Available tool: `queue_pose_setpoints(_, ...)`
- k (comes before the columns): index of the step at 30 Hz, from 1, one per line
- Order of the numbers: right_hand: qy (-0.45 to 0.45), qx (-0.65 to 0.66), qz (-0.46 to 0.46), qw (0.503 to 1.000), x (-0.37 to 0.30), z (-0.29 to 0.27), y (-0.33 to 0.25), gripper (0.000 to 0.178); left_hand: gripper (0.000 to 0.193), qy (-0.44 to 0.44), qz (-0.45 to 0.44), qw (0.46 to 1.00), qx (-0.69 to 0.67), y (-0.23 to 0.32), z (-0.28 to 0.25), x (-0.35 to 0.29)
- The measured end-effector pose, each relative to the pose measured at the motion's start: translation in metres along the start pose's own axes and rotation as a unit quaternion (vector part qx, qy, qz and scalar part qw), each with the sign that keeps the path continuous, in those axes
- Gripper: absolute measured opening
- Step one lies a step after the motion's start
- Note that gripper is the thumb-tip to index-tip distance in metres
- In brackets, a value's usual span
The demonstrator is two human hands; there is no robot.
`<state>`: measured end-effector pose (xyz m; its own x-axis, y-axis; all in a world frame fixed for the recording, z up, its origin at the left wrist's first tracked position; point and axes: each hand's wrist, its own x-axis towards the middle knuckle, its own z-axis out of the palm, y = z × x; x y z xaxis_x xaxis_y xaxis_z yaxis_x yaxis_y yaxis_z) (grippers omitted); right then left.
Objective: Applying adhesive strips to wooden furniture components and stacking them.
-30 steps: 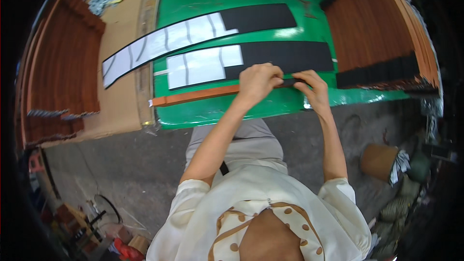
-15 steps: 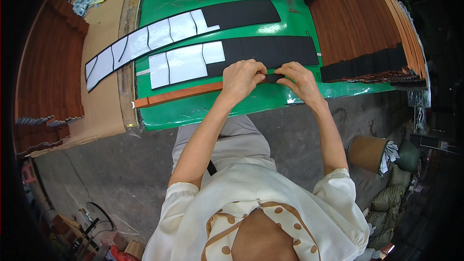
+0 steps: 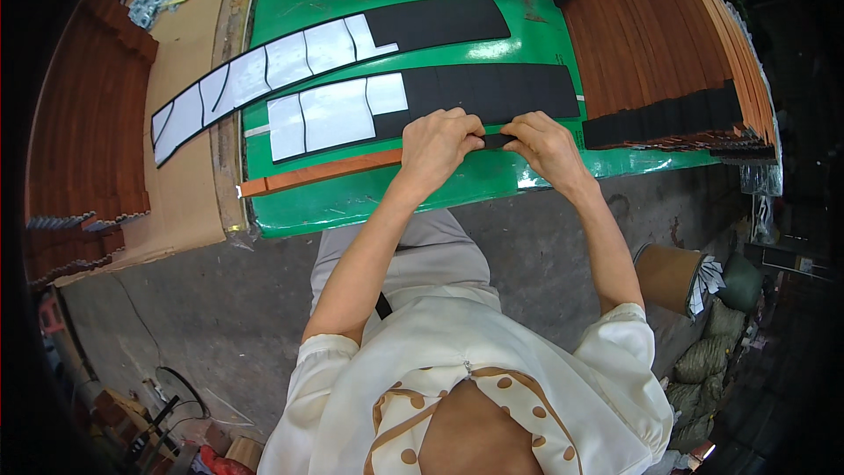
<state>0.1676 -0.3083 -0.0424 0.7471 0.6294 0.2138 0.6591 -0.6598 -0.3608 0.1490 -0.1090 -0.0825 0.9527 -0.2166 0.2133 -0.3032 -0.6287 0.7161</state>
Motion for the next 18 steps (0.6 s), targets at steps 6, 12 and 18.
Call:
queue_pose_setpoints(6, 0.011, 0.026, 0.004, 1.000, 0.003, 0.003, 0.001, 0.025, 0.011, 0.000, -0.017, 1.000, 0.000, -0.002, 0.000, 0.003)
queue_pose_setpoints(12, 0.039, 0.024, -0.018, 0.999, 0.001, 0.006, 0.004, 0.025, 0.013, 0.016, -0.020, 1.000, -0.009, -0.002, 0.001, 0.004)
queue_pose_setpoints(18, 0.026, 0.007, -0.013, 1.000, 0.003, 0.003, -0.005, 0.025, 0.008, 0.091, 0.021, 0.995, 0.038, -0.004, 0.015, -0.003)
